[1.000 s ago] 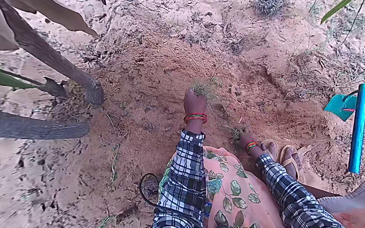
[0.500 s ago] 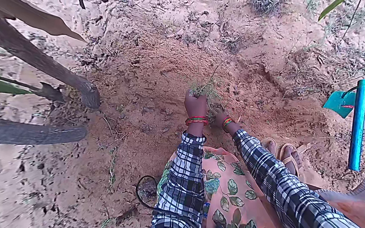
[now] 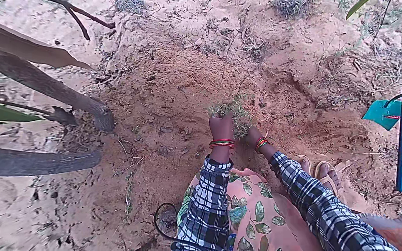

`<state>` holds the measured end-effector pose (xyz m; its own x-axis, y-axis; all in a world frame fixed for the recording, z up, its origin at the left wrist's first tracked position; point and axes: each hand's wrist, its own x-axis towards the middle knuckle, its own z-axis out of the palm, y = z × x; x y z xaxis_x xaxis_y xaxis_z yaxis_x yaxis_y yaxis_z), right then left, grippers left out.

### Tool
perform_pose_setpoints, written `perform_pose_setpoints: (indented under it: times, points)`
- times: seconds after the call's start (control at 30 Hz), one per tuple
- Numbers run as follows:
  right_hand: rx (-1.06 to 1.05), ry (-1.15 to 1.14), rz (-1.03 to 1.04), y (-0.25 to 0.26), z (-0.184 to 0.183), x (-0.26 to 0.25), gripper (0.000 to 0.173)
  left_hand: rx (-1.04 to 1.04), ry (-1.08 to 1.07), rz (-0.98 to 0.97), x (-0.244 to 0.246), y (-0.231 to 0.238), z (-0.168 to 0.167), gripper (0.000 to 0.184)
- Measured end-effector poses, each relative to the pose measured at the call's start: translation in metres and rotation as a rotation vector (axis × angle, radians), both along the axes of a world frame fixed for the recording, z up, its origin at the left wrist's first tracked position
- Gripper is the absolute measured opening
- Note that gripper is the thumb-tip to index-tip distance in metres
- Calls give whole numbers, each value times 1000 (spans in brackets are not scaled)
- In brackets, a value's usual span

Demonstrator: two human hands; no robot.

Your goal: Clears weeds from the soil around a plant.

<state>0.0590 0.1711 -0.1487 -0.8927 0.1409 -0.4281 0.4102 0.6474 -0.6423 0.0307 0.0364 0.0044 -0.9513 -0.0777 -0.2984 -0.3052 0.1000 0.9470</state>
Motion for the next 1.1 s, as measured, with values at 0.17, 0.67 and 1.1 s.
perform_pose_setpoints:
  times: [0.17, 0.67, 1.1]
  points:
    - [213, -148, 123, 10, -20, -66, 57, -20, 18, 20, -4, -4, -3, 45]
    - [252, -271, -207, 77, -15, 51, 71, -25, 37, 2, -2, -4, 2, 44]
    - [185, -324, 48, 24, -12, 62, 52, -171, 42, -52, -16, 3, -14, 104]
